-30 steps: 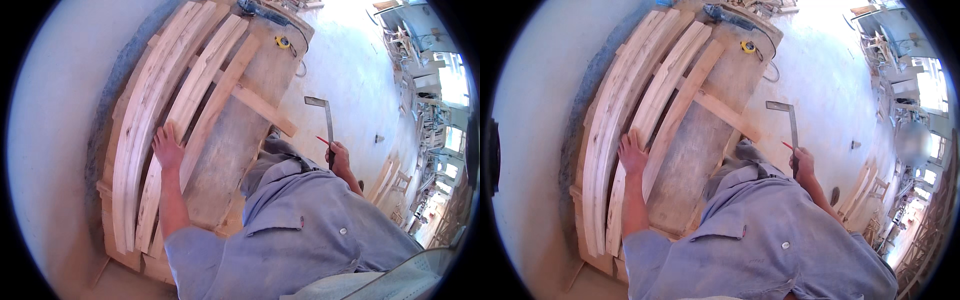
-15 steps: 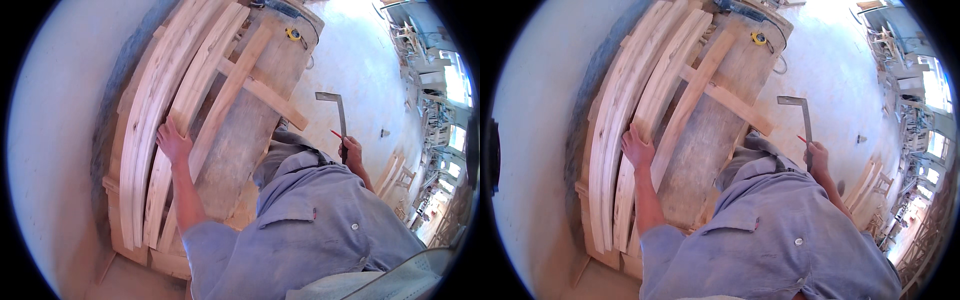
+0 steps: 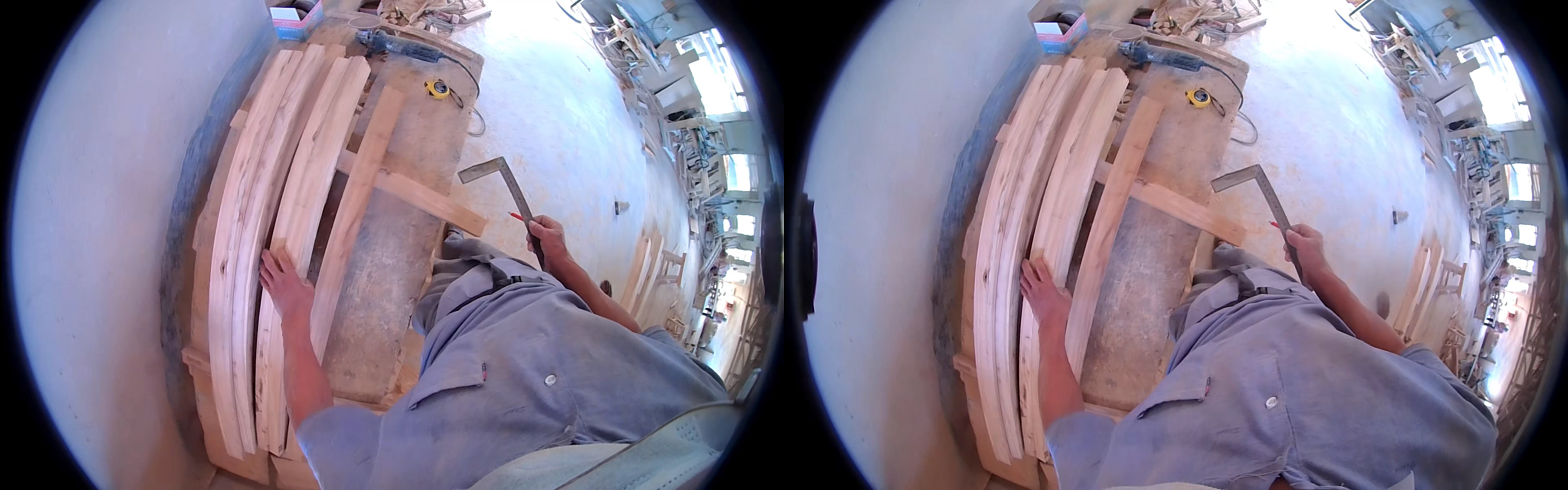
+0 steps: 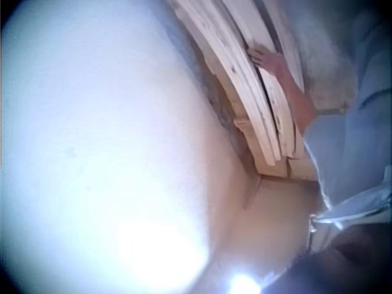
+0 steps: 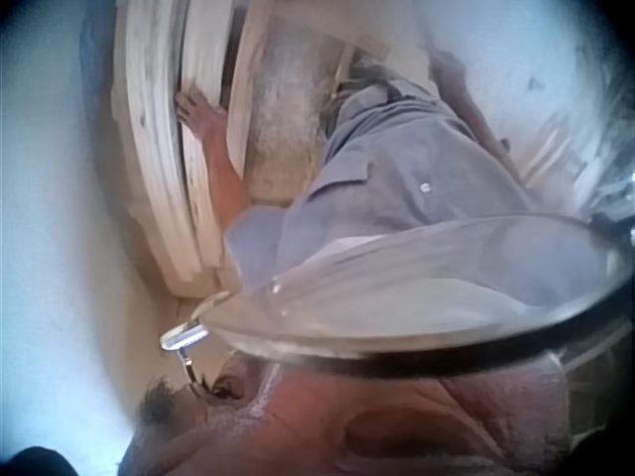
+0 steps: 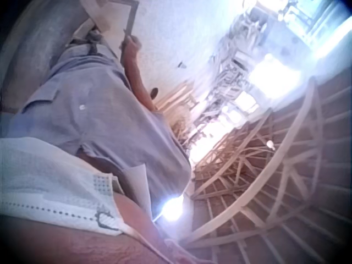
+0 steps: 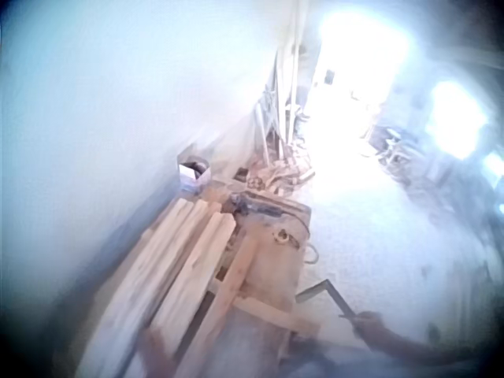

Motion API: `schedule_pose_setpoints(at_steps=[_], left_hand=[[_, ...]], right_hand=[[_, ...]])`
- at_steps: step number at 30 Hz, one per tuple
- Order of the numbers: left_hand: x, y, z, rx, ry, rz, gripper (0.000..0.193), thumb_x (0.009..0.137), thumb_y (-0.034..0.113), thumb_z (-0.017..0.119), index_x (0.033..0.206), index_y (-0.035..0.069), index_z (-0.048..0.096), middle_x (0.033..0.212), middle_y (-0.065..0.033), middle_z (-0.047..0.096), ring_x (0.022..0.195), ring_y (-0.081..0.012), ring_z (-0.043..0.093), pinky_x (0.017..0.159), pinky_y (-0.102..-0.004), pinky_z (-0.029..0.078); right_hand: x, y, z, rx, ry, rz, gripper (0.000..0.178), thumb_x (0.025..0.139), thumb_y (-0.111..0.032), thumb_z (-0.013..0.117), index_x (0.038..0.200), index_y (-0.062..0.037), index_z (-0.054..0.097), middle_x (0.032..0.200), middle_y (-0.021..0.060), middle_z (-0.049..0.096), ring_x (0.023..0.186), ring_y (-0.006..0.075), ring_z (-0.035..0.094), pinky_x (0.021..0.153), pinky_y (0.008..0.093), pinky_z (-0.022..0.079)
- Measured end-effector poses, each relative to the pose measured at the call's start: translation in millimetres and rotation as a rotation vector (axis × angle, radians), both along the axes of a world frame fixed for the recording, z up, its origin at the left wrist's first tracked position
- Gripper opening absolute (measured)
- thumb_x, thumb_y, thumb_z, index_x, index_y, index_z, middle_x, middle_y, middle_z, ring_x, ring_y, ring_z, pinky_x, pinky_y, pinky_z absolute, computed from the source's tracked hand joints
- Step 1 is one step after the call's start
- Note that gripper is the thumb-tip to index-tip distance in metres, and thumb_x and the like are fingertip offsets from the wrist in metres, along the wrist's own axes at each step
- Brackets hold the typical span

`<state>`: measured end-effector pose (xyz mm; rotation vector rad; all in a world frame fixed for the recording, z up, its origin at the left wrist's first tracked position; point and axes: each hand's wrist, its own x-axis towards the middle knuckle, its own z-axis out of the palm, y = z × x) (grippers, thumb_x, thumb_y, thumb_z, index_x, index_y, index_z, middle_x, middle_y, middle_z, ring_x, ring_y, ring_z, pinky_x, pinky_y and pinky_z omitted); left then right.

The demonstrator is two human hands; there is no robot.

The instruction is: The person uses a try square and a red pencil to mark straight lines on several curved wooden planks. They repeatedly position the square on each plank and draw a line along its edge.

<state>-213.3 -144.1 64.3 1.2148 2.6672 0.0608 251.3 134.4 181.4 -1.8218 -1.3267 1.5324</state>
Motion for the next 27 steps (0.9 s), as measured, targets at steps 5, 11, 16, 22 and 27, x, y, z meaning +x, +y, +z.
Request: schedule_pose_setpoints(at_steps=[5,11,16,22,27], left_hand=[[5.0,-11.0,13.9,0.213,0.016,-0.049,0.088,0.074,0.006,0.073,0.150,0.000,0.029,0.158,-0.0271,0.030,0.148,-0.0436,0.031,0.120,-0.0566,0.029],[48.1,-3.9,93.5,0.038,-0.265,0.170,0.091,0.075,0.008,0.075,0.153,-0.001,0.027,0.135,-0.0263,0.050,0.124,-0.0456,0.053,0.106,-0.0500,0.047],[86.2,-21.1,81.0,0.125,-0.079,0.076,0.093,0.074,0.009,0.077,0.153,0.000,0.029,0.123,-0.0241,0.055,0.112,-0.0439,0.059,0.095,-0.0517,0.052],[145.2,-21.0,85.7,-0.125,0.008,0.080,0.092,0.076,0.015,0.078,0.154,0.003,0.032,0.121,-0.0205,0.057,0.109,-0.0406,0.061,0.093,-0.0504,0.052],[199.1,-62.9,14.4,-0.241,0.056,0.078,0.092,0.077,0.019,0.080,0.154,0.005,0.034,0.132,-0.0209,0.058,0.120,-0.0397,0.058,0.100,-0.0486,0.049]], right_hand=[[9.9,-4.7,-8.6,-0.011,0.023,0.007,0.015,0.096,-0.017,0.060,0.089,-0.0036,0.062,0.071,0.0052,0.059,0.055,0.0139,0.055,0.051,0.0285,0.047],[20.0,1.7,-16.0,-0.010,0.076,0.078,0.014,0.097,-0.017,0.060,0.093,-0.0031,0.062,0.072,0.0052,0.059,0.055,0.0142,0.056,0.052,0.0285,0.047],[34.1,8.5,-21.9,-0.019,0.117,0.098,0.015,0.096,-0.015,0.060,0.094,-0.0008,0.063,0.072,0.0061,0.061,0.054,0.0142,0.057,0.052,0.0287,0.048],[91.4,7.1,-43.8,-0.118,0.136,0.047,0.014,0.097,-0.017,0.061,0.093,-0.0034,0.063,0.072,0.0056,0.061,0.054,0.0138,0.057,0.052,0.0288,0.048],[139.1,-0.4,-67.8,-0.185,0.110,-0.010,0.015,0.098,-0.017,0.060,0.091,-0.0046,0.062,0.072,0.0050,0.061,0.054,0.0131,0.056,0.052,0.0280,0.048]])
